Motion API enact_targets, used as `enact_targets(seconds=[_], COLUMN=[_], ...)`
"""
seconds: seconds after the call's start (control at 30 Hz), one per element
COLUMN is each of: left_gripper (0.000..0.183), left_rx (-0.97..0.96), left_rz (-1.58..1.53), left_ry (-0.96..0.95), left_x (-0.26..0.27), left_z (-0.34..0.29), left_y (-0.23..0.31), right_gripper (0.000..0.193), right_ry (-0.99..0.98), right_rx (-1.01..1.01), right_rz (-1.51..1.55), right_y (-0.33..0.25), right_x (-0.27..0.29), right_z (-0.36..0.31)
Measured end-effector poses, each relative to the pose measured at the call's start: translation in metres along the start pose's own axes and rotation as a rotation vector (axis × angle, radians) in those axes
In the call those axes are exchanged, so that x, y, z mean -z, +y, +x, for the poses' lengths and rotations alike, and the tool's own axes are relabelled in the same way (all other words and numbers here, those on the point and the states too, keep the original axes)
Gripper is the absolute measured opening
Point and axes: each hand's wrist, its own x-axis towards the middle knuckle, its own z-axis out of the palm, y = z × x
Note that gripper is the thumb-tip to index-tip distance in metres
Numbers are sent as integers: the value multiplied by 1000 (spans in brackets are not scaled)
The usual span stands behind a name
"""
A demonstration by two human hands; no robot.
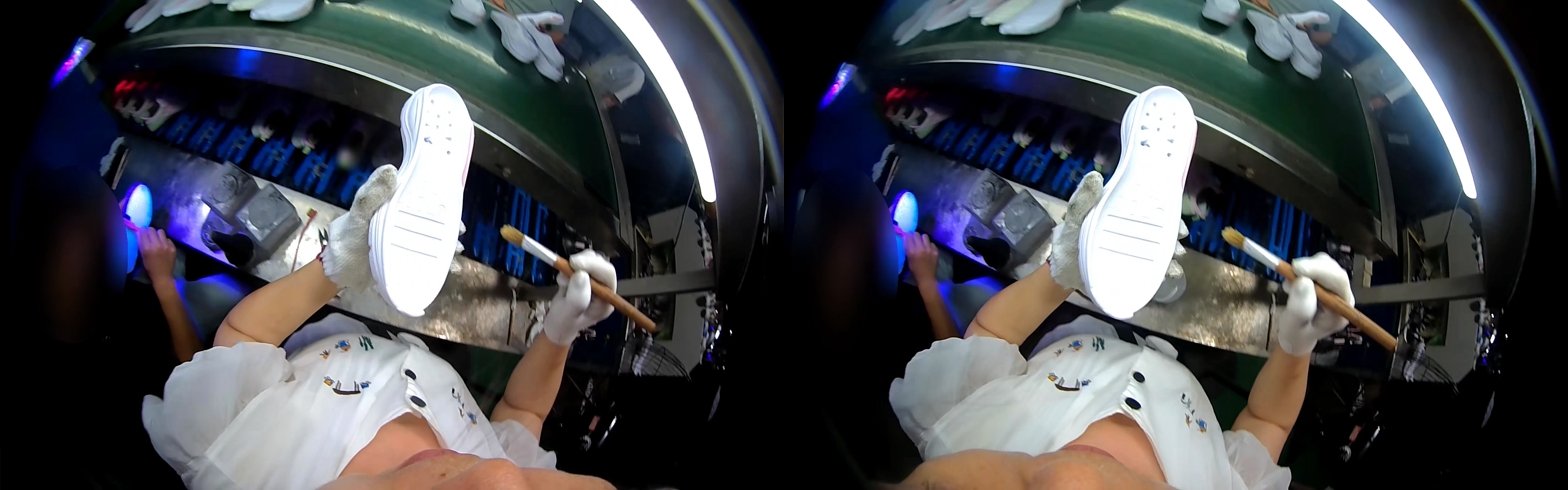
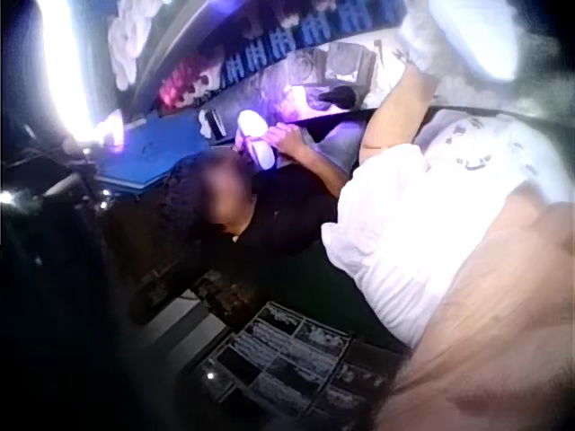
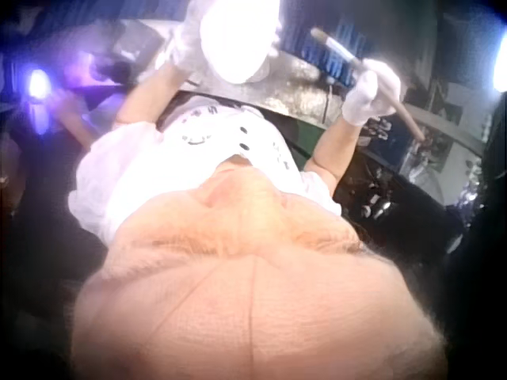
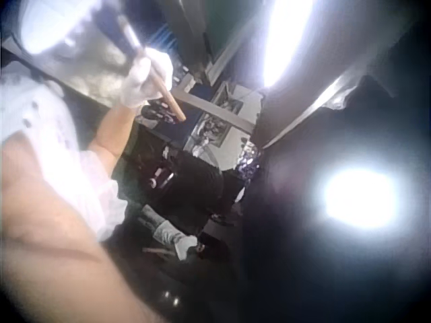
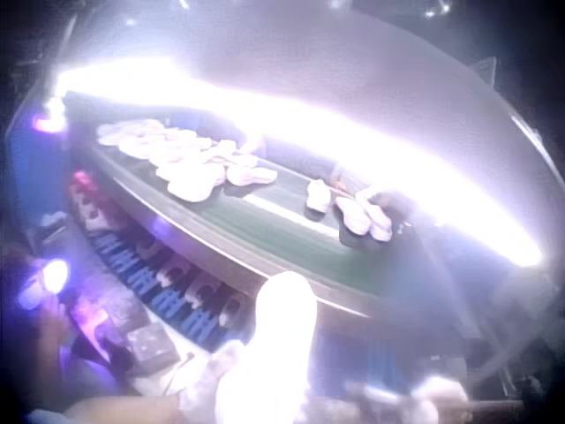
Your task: The person repeatedly picks up white shoe soles from a conveyor belt, applies a substance with a brush to the sole surface, and places them back on the belt. The process is continuous and repetitive throughout the clip.
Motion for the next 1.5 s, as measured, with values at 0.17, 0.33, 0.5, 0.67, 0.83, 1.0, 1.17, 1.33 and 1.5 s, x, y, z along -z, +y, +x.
enact_targets(seconds=[0.17, 0.33, 0.5, 0.67, 0.83, 1.0, 1.17, 1.33, 1.5], left_gripper=[71, 52, 52, 41, 40, 39, 39, 38, 37], left_rx=[-107, -99, -193, -469, -529, -440, -457, -475, -494], left_rz=[-35, -402, 258, 1663, 2383, 2419, 2407, 2383, 2344], left_ry=[-370, -124, 127, 240, 478, 662, 686, 679, 691], left_x=[-7, 40, -7, -6, 5, 22, 33, 36, 39], left_z=[68, 133, 160, 265, 358, 397, 395, 384, 383], left_y=[112, 155, 126, 153, 159, 178, 194, 205, 213], right_gripper=[13, 11, 9, 11, 12, 9, 13, 13, 13], right_ry=[13, 52, 124, 244, 356, 428, 479, 404, 404], right_rx=[-96, -194, -377, -461, -581, -741, -715, -647, -654], right_rz=[-85, -13, 30, -14, -49, -122, -190, -187, -211], right_y=[2, 5, 12, 13, 17, 12, 18, 26, 24], right_x=[16, 4, 9, 4, 14, 15, 7, -8, -18], right_z=[-21, -27, -43, -65, -94, -112, -112, -99, -91])
